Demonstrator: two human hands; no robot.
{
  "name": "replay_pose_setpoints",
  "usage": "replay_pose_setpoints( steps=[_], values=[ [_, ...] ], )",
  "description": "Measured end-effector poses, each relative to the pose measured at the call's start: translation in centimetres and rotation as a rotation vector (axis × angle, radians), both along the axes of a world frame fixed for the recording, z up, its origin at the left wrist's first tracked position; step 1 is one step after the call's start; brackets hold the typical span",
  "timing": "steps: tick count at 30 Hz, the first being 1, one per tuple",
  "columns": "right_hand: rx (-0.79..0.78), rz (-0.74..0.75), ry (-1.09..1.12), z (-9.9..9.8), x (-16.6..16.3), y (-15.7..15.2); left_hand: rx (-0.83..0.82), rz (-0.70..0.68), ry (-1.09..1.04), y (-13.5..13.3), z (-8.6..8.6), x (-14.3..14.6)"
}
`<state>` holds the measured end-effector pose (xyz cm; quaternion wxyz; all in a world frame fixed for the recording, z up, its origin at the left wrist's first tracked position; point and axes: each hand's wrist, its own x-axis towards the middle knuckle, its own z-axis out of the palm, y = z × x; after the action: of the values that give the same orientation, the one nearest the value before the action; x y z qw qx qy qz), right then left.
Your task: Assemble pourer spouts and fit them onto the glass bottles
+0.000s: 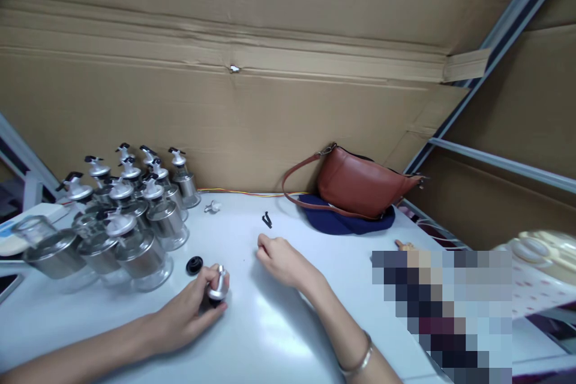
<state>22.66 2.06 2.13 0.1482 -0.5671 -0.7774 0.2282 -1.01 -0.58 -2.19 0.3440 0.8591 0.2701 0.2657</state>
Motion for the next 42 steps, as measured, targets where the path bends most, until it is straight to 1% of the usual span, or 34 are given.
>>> replay_pose_setpoints(
  steps=[5, 9, 12, 16, 20, 22, 24, 26, 29, 32, 35, 42],
  values=[
    [0.056, 0.019, 0.058, 0.3, -0.3, -0.2, 0.103, -0.056, 0.003, -0.1, -0.2, -0.2],
    [0.141, 0.027, 0.135, 0.6, -0.5, -0.2, 0.116, -0.023, -0.016, -0.1, -0.6, -0.3],
    [0.21, 0.013, 0.224, 0.7, -0.5, -0.1, 0.074, 0.008, -0.052, -0.1, -0.5, -0.3],
    [0.245, -0.05, 0.325, 0.7, -0.3, 0.1, -0.104, 0.023, -0.071, 0.3, 0.2, -0.2],
    [0.17, -0.086, 0.406, 0.5, -0.7, -0.2, -0.292, 0.11, -0.128, 0.5, 0.5, 0.0],
    [0.095, -0.07, 0.469, 0.3, -1.3, -0.5, -0.37, 0.157, -0.153, 0.5, 0.4, 0.0],
    [-0.003, -0.056, 0.583, 0.1, -1.9, -0.9, -0.398, 0.184, -0.161, 0.5, 0.4, 0.0],
    [-0.087, -0.058, 0.715, -0.1, -2.5, -1.3, -0.377, 0.179, -0.154, 0.6, 0.4, 0.0],
    [-0.116, -0.081, 0.828, -0.3, -2.9, -1.4, -0.299, 0.129, -0.164, 0.7, 0.6, -0.1],
    [-0.128, -0.113, 0.875, -0.2, -3.1, -1.2, -0.238, 0.078, -0.186, 0.7, 0.9, -0.1],
    [-0.157, -0.118, 0.906, -0.1, -3.1, -1.0, -0.215, 0.054, -0.186, 0.7, 1.1, -0.2],
    [-0.204, -0.146, 0.95, -0.7, -3.2, -1.0, -0.238, 0.006, -0.161, 0.8, 1.3, -0.3]
  ],
)
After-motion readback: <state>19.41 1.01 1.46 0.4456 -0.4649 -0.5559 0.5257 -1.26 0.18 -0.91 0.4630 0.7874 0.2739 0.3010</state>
